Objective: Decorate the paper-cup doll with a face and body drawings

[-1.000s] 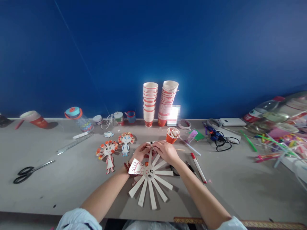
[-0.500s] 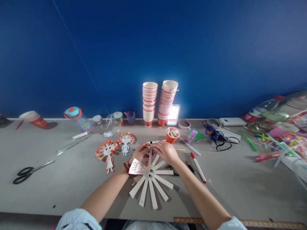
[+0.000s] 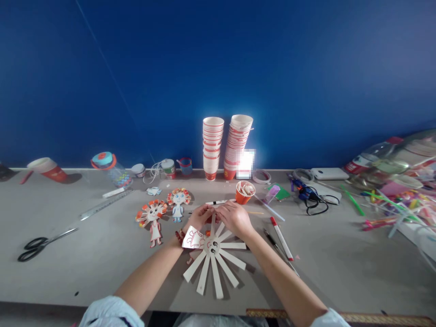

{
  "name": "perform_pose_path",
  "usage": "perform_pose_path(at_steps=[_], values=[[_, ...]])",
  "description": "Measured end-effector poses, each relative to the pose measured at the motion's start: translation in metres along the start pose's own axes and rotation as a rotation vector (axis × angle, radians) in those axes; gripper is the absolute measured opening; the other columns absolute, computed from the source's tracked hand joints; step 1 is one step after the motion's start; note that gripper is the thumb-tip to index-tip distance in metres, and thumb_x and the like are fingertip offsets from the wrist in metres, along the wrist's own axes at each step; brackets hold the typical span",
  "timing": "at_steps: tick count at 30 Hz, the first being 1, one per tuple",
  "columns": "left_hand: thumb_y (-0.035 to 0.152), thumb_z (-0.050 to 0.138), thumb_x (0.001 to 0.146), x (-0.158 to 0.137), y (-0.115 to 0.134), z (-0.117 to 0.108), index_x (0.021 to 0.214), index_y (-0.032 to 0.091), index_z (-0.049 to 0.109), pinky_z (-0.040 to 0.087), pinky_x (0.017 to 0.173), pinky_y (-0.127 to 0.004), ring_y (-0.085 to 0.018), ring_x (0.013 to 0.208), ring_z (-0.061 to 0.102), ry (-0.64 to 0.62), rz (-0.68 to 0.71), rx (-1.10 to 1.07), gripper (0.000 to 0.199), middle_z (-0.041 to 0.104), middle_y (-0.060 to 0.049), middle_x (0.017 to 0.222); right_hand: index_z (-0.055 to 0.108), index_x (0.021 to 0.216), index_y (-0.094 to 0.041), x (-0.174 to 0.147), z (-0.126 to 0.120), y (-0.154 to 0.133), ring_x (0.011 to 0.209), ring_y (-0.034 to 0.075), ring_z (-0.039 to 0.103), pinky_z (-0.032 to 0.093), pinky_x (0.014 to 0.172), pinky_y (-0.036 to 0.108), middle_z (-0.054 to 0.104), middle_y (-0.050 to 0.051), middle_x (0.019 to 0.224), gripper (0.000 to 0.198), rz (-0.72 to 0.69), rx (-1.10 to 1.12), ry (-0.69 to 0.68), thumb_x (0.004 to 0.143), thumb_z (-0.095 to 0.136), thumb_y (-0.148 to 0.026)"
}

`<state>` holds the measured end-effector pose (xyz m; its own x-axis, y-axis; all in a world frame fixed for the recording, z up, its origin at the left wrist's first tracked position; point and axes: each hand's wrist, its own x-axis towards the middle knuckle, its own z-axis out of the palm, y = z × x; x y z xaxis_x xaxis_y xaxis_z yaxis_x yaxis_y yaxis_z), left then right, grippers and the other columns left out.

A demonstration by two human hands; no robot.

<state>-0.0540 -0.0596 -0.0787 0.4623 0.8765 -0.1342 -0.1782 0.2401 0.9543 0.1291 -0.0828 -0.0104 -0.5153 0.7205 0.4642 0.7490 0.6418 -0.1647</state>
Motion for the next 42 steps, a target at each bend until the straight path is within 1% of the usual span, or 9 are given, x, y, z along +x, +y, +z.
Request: perform_pose_path(at_steps=[5, 10, 16, 22, 26, 31, 34, 38, 42], values=[[0.036, 0.057, 0.097, 0.000, -0.003, 0.003, 0.114, 0.014, 0.061, 0.057, 0.080, -0.036, -0.017, 0.089, 0.065, 0.008, 0.017, 0.020, 0.028, 0.065, -0.007, 0.107, 0.071, 0.091, -0.021, 0.003, -0.010, 0.000, 0.081, 0.018, 0.064, 0.040, 0.070, 0.025, 0.074, 0.004, 0.086, 0.017, 0.171, 0.045, -0.174, 0.096, 0.055, -0.023], [0.036, 0.058, 0.097, -0.001, -0.002, 0.004, 0.116, 0.014, 0.060, 0.057, 0.080, -0.037, -0.018, 0.092, 0.065, 0.008, 0.030, 0.045, 0.029, 0.064, -0.008, 0.110, 0.070, 0.084, -0.020, 0.003, -0.009, -0.002, 0.077, 0.018, 0.065, 0.039, 0.067, 0.025, 0.072, 0.005, 0.081, 0.018, 0.208, 0.045, -0.187, 0.095, 0.056, -0.022], [0.036, 0.057, 0.097, -0.004, 0.005, 0.003, 0.112, 0.014, 0.061, 0.057, 0.075, -0.033, -0.015, 0.083, 0.065, -0.001, 0.021, 0.104, 0.027, 0.065, -0.006, 0.102, 0.069, 0.083, -0.020, -0.002, 0.000, 0.000, 0.077, 0.019, 0.062, 0.039, 0.069, 0.027, 0.071, 0.006, 0.080, 0.017, 0.186, 0.030, -0.144, 0.094, 0.056, -0.021], [0.036, 0.058, 0.097, -0.008, 0.011, 0.004, 0.111, 0.013, 0.061, 0.057, 0.075, -0.033, -0.016, 0.084, 0.065, -0.018, 0.019, 0.124, 0.028, 0.065, -0.006, 0.102, 0.069, 0.084, -0.020, -0.005, 0.002, 0.001, 0.074, 0.018, 0.061, 0.040, 0.069, 0.027, 0.070, 0.005, 0.077, 0.016, 0.124, 0.080, -0.043, 0.093, 0.055, -0.019], [0.042, 0.063, 0.092, -0.011, 0.018, 0.007, 0.097, 0.013, 0.062, 0.054, 0.073, -0.030, -0.014, 0.077, 0.064, -0.006, 0.044, 0.111, 0.029, 0.065, -0.003, 0.088, 0.070, 0.085, -0.020, -0.005, 0.000, 0.004, 0.074, 0.018, 0.060, 0.040, 0.070, 0.027, 0.070, 0.003, 0.077, 0.016, 0.101, 0.134, -0.039, 0.092, 0.056, -0.017], [0.051, 0.070, 0.083, -0.015, 0.028, 0.009, 0.084, 0.016, 0.059, 0.051, 0.072, -0.027, -0.016, 0.076, 0.064, -0.041, 0.052, 0.085, 0.037, 0.066, -0.002, 0.078, 0.070, 0.086, -0.020, -0.004, -0.001, 0.007, 0.079, 0.018, 0.061, 0.042, 0.075, 0.028, 0.071, 0.005, 0.082, 0.022, 0.006, 0.167, -0.030, 0.097, 0.051, -0.020], [0.046, 0.067, 0.089, -0.015, 0.027, 0.007, 0.089, 0.014, 0.061, 0.053, 0.074, -0.029, -0.015, 0.078, 0.064, -0.058, 0.047, 0.076, 0.032, 0.066, -0.002, 0.082, 0.068, 0.081, -0.019, -0.003, -0.002, 0.006, 0.078, 0.019, 0.060, 0.042, 0.075, 0.029, 0.070, 0.007, 0.080, 0.027, -0.029, 0.133, -0.019, 0.099, 0.047, -0.021], [0.037, 0.058, 0.097, -0.012, 0.021, 0.005, 0.113, 0.013, 0.061, 0.056, 0.079, -0.036, -0.017, 0.089, 0.065, -0.060, 0.034, 0.081, 0.029, 0.064, -0.006, 0.105, 0.067, 0.079, -0.019, -0.003, -0.003, 0.004, 0.078, 0.020, 0.059, 0.042, 0.074, 0.030, 0.068, 0.007, 0.078, 0.029, -0.032, 0.115, -0.027, 0.098, 0.046, -0.019], [0.036, 0.058, 0.096, -0.011, 0.019, 0.003, 0.115, 0.014, 0.060, 0.056, 0.080, -0.037, -0.018, 0.092, 0.065, -0.052, 0.032, 0.095, 0.030, 0.064, -0.007, 0.110, 0.069, 0.090, -0.020, -0.003, -0.007, 0.003, 0.082, 0.020, 0.061, 0.043, 0.076, 0.029, 0.071, 0.007, 0.083, 0.023, 0.015, 0.144, -0.053, 0.099, 0.047, -0.022]])
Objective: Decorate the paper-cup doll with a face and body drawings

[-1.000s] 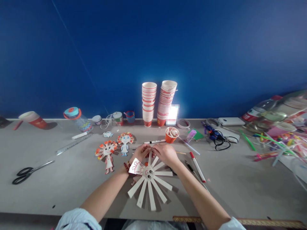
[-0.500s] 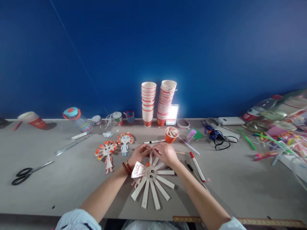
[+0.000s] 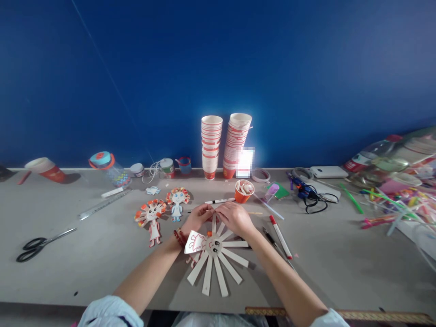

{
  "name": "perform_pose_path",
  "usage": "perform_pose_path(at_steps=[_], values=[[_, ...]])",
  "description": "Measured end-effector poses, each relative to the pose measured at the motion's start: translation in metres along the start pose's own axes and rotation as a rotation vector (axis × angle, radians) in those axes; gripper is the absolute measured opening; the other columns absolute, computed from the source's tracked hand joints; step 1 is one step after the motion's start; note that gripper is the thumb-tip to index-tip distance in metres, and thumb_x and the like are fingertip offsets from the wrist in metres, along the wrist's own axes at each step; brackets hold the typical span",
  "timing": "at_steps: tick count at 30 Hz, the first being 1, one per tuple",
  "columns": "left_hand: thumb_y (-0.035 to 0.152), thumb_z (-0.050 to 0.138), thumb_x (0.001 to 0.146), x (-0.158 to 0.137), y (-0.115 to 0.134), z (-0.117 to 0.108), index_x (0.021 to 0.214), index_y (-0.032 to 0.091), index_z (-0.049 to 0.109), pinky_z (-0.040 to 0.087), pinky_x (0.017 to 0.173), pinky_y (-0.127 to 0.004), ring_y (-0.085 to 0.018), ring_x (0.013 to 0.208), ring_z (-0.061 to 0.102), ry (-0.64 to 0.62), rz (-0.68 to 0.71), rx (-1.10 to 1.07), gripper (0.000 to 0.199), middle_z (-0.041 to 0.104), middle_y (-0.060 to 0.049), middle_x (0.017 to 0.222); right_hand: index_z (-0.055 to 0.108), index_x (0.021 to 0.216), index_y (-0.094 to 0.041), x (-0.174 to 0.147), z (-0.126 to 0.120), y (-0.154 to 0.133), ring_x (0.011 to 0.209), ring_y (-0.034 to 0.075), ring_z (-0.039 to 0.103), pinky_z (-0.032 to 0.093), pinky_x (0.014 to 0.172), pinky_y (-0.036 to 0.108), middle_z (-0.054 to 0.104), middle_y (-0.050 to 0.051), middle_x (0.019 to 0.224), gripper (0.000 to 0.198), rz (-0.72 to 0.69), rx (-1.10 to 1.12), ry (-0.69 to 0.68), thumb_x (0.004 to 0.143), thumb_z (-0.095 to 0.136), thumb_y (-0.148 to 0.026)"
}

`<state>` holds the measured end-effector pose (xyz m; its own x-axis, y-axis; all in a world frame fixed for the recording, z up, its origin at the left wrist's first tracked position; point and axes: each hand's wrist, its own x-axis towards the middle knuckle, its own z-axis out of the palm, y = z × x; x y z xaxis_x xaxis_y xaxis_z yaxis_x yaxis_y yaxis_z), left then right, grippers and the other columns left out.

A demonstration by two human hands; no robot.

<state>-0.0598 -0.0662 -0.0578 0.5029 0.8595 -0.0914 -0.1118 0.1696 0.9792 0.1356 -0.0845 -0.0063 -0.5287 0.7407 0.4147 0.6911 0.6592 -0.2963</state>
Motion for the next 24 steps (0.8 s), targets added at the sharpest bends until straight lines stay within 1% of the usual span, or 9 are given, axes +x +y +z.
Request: perform_pose_path(at_steps=[2, 5, 8, 11, 17, 21, 24], values=[[0.037, 0.060, 0.096, 0.000, 0.000, 0.000, 0.108, 0.013, 0.062, 0.056, 0.078, -0.035, -0.016, 0.086, 0.065, 0.003, 0.007, 0.003, 0.027, 0.065, -0.005, 0.101, 0.069, 0.095, -0.021, 0.001, -0.002, -0.002, 0.082, 0.019, 0.062, 0.043, 0.075, 0.028, 0.072, 0.006, 0.086, 0.021, 0.051, -0.006, -0.043, 0.099, 0.049, -0.023], [0.037, 0.062, 0.095, 0.001, 0.001, 0.000, 0.096, 0.013, 0.063, 0.055, 0.075, -0.031, -0.014, 0.076, 0.064, 0.002, 0.020, 0.003, 0.024, 0.065, -0.002, 0.085, 0.069, 0.092, -0.021, 0.003, -0.004, -0.005, 0.078, 0.019, 0.063, 0.040, 0.068, 0.027, 0.072, 0.005, 0.083, 0.021, 0.133, -0.068, -0.138, 0.099, 0.050, -0.024], [0.036, 0.060, 0.095, 0.002, 0.000, 0.001, 0.095, 0.012, 0.062, 0.055, 0.072, -0.031, -0.013, 0.073, 0.064, -0.004, 0.025, 0.002, 0.024, 0.065, -0.001, 0.083, 0.069, 0.087, -0.020, 0.005, -0.004, -0.006, 0.072, 0.018, 0.062, 0.036, 0.062, 0.026, 0.070, 0.004, 0.077, 0.020, 0.163, -0.102, -0.185, 0.097, 0.052, -0.023], [0.039, 0.063, 0.093, 0.002, -0.001, 0.003, 0.093, 0.013, 0.061, 0.055, 0.071, -0.031, -0.014, 0.073, 0.065, 0.008, 0.022, -0.001, 0.027, 0.066, -0.001, 0.081, 0.069, 0.085, -0.020, 0.005, -0.003, -0.006, 0.070, 0.018, 0.061, 0.035, 0.060, 0.026, 0.069, 0.004, 0.074, 0.019, 0.159, -0.098, -0.182, 0.096, 0.054, -0.022], [0.057, 0.074, 0.077, -0.001, 0.003, 0.003, 0.087, 0.015, 0.058, 0.051, 0.064, -0.027, -0.014, 0.064, 0.065, 0.024, -0.034, -0.006, 0.046, 0.068, -0.004, 0.075, 0.068, 0.080, -0.021, 0.001, 0.002, -0.007, 0.071, 0.019, 0.061, 0.035, 0.061, 0.027, 0.068, 0.004, 0.073, 0.021, 0.178, -0.099, -0.145, 0.094, 0.053, -0.021], [0.057, 0.073, 0.076, -0.004, 0.008, 0.006, 0.083, 0.015, 0.059, 0.050, 0.062, -0.026, -0.014, 0.060, 0.061, 0.022, -0.052, -0.013, 0.045, 0.065, -0.002, 0.070, 0.070, 0.083, -0.021, -0.001, 0.004, -0.006, 0.072, 0.019, 0.062, 0.036, 0.062, 0.026, 0.069, 0.004, 0.074, 0.016, 0.187, -0.064, -0.120, 0.091, 0.057, -0.019], [0.053, 0.074, 0.077, -0.007, 0.015, 0.010, 0.081, 0.014, 0.060, 0.048, 0.060, -0.024, -0.012, 0.060, 0.058, 0.028, -0.030, -0.010, 0.042, 0.061, 0.000, 0.069, 0.071, 0.085, -0.021, 0.000, 0.001, -0.004, 0.073, 0.019, 0.063, 0.037, 0.062, 0.025, 0.070, 0.003, 0.075, 0.014, 0.200, -0.008, -0.119, 0.090, 0.059, -0.017]])
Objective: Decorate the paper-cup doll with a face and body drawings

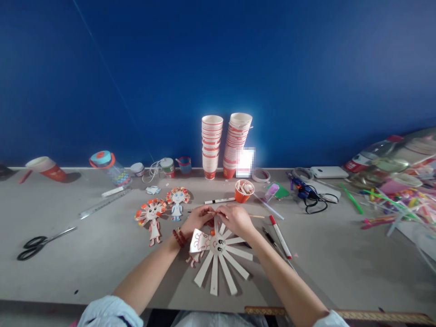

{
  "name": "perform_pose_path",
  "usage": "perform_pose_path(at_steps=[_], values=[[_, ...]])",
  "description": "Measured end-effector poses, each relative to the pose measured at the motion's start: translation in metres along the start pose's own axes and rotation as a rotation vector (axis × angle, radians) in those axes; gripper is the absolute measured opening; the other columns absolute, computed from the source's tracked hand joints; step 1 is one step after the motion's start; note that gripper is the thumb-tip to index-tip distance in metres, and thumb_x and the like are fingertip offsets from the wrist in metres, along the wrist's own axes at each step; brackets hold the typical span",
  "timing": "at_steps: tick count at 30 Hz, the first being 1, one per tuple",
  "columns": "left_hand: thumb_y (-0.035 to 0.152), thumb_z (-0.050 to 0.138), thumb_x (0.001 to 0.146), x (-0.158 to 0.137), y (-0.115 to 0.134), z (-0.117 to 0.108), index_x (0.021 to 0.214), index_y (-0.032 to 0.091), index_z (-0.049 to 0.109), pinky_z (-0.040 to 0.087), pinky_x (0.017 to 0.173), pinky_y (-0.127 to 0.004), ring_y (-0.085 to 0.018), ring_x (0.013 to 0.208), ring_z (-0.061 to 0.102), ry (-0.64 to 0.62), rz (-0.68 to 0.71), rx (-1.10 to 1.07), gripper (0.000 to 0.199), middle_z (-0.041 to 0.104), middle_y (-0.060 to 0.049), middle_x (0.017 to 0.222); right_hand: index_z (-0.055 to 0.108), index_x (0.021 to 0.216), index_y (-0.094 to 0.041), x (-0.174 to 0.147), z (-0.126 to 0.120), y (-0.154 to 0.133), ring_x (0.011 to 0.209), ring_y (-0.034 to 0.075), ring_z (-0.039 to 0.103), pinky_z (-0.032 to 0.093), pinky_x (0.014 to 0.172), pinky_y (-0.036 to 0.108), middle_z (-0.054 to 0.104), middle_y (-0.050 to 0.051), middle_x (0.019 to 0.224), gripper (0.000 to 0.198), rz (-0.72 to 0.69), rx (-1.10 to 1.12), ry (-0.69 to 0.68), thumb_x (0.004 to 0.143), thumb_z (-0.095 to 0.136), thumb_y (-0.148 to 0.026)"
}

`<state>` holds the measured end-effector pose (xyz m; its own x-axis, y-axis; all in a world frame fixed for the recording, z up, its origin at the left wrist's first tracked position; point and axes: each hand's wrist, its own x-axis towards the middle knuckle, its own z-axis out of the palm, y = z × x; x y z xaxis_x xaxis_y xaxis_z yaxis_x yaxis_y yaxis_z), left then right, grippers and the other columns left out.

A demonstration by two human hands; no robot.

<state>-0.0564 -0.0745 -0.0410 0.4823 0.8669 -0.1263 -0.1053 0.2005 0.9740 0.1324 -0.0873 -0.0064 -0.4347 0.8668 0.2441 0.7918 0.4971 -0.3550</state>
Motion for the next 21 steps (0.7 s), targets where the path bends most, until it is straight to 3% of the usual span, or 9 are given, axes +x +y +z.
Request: perform_pose_path(at_steps=[9, 14, 21], values=[[0.047, 0.078, 0.076, -0.0005, 0.0055, 0.0002, 0.086, 0.014, 0.060, 0.046, 0.067, -0.022, -0.010, 0.067, 0.054, 0.008, 0.045, -0.032, 0.038, 0.056, 0.001, 0.075, 0.070, 0.090, -0.022, -0.0004, -0.0044, 0.0010, 0.071, 0.016, 0.064, 0.038, 0.062, 0.022, 0.073, 0.002, 0.080, 0.013, 0.056, 0.226, -0.015, 0.089, 0.058, -0.016], [0.049, 0.077, 0.077, 0.0024, 0.0001, -0.0032, 0.092, 0.013, 0.062, 0.046, 0.069, -0.024, -0.010, 0.071, 0.055, -0.031, 0.008, -0.057, 0.042, 0.059, -0.002, 0.082, 0.069, 0.087, -0.020, -0.0016, -0.0005, 0.0007, 0.066, 0.015, 0.061, 0.038, 0.060, 0.021, 0.070, 0.001, 0.075, 0.012, 0.078, 0.239, 0.011, 0.088, 0.059, -0.016], [0.052, 0.077, 0.075, 0.0036, -0.0002, -0.0040, 0.082, 0.012, 0.061, 0.039, 0.060, -0.022, -0.009, 0.061, 0.049, -0.047, -0.022, -0.017, 0.043, 0.054, 0.002, 0.068, 0.070, 0.084, -0.020, -0.0011, -0.0014, -0.0008, 0.074, 0.018, 0.062, 0.038, 0.064, 0.023, 0.070, 0.004, 0.079, 0.016, -0.007, 0.133, 0.036, 0.089, 0.056, -0.014]])
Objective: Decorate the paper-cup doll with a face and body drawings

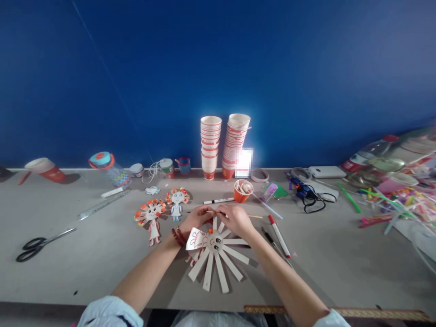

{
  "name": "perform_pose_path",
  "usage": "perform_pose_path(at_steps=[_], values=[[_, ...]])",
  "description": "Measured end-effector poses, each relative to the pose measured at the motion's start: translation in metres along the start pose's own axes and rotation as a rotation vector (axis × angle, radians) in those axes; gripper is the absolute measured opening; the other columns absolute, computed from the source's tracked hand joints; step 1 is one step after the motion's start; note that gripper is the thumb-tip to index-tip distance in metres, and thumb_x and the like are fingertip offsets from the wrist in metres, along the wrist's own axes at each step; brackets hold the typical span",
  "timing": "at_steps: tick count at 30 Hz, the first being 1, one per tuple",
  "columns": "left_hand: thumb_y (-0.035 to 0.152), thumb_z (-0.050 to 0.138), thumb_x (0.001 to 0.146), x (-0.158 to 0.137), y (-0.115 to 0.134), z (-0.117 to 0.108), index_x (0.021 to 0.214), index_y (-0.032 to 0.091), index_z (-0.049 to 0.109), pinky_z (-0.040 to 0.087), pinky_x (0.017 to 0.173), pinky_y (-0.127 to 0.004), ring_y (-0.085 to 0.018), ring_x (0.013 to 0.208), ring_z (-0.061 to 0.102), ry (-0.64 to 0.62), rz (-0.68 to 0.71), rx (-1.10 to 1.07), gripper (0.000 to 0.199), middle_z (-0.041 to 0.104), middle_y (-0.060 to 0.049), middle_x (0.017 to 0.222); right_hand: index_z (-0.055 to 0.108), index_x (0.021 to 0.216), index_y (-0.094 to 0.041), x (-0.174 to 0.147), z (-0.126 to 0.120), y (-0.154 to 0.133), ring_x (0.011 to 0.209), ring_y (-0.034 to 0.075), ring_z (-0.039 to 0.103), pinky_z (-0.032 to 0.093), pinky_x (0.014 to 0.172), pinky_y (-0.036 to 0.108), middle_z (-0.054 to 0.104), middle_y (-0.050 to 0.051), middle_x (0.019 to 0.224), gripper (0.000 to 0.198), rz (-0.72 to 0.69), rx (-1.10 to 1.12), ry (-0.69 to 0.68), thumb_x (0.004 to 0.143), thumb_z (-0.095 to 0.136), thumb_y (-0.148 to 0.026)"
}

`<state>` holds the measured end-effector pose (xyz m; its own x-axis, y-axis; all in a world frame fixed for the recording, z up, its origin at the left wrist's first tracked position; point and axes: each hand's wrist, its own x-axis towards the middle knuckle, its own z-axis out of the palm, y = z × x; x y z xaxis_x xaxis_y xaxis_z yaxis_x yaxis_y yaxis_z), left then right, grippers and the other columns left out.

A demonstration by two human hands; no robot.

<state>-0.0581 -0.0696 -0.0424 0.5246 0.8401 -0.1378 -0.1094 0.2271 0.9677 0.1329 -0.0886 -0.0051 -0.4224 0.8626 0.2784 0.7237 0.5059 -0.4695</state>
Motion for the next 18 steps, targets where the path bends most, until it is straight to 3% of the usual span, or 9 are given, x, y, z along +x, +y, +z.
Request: perform_pose_path(at_steps=[8, 11, 14, 18], values=[[0.044, 0.073, 0.083, -0.004, 0.002, -0.003, 0.086, 0.012, 0.061, 0.045, 0.062, -0.022, -0.010, 0.066, 0.055, -0.040, -0.013, 0.070, 0.034, 0.058, 0.001, 0.073, 0.071, 0.090, -0.019, -0.001, -0.005, 0.003, 0.080, 0.019, 0.064, 0.043, 0.072, 0.024, 0.073, 0.004, 0.083, 0.017, -0.102, 0.033, -0.038, 0.088, 0.057, -0.010], [0.036, 0.063, 0.094, 0.000, -0.007, -0.008, 0.101, 0.012, 0.062, 0.054, 0.070, -0.029, -0.014, 0.078, 0.062, -0.061, -0.022, 0.094, 0.025, 0.064, -0.003, 0.092, 0.071, 0.088, -0.019, -0.002, -0.003, 0.000, 0.081, 0.019, 0.064, 0.043, 0.073, 0.025, 0.073, 0.005, 0.083, 0.019, -0.094, -0.034, -0.019, 0.088, 0.056, -0.008], [0.035, 0.059, 0.096, 0.005, -0.016, -0.012, 0.117, 0.014, 0.060, 0.056, 0.081, -0.038, -0.019, 0.094, 0.064, -0.064, -0.035, 0.099, 0.030, 0.063, -0.008, 0.112, 0.071, 0.087, -0.018, -0.004, -0.001, -0.005, 0.081, 0.020, 0.063, 0.043, 0.074, 0.027, 0.073, 0.006, 0.083, 0.018, -0.104, -0.130, 0.004, 0.089, 0.055, -0.010], [0.036, 0.059, 0.096, 0.009, -0.024, -0.016, 0.122, 0.015, 0.058, 0.055, 0.086, -0.041, -0.021, 0.101, 0.063, -0.072, -0.051, 0.097, 0.033, 0.061, -0.009, 0.119, 0.070, 0.086, -0.018, -0.006, -0.003, -0.012, 0.082, 0.020, 0.063, 0.042, 0.075, 0.028, 0.073, 0.007, 0.083, 0.020, -0.114, -0.209, -0.007, 0.093, 0.052, -0.014]])
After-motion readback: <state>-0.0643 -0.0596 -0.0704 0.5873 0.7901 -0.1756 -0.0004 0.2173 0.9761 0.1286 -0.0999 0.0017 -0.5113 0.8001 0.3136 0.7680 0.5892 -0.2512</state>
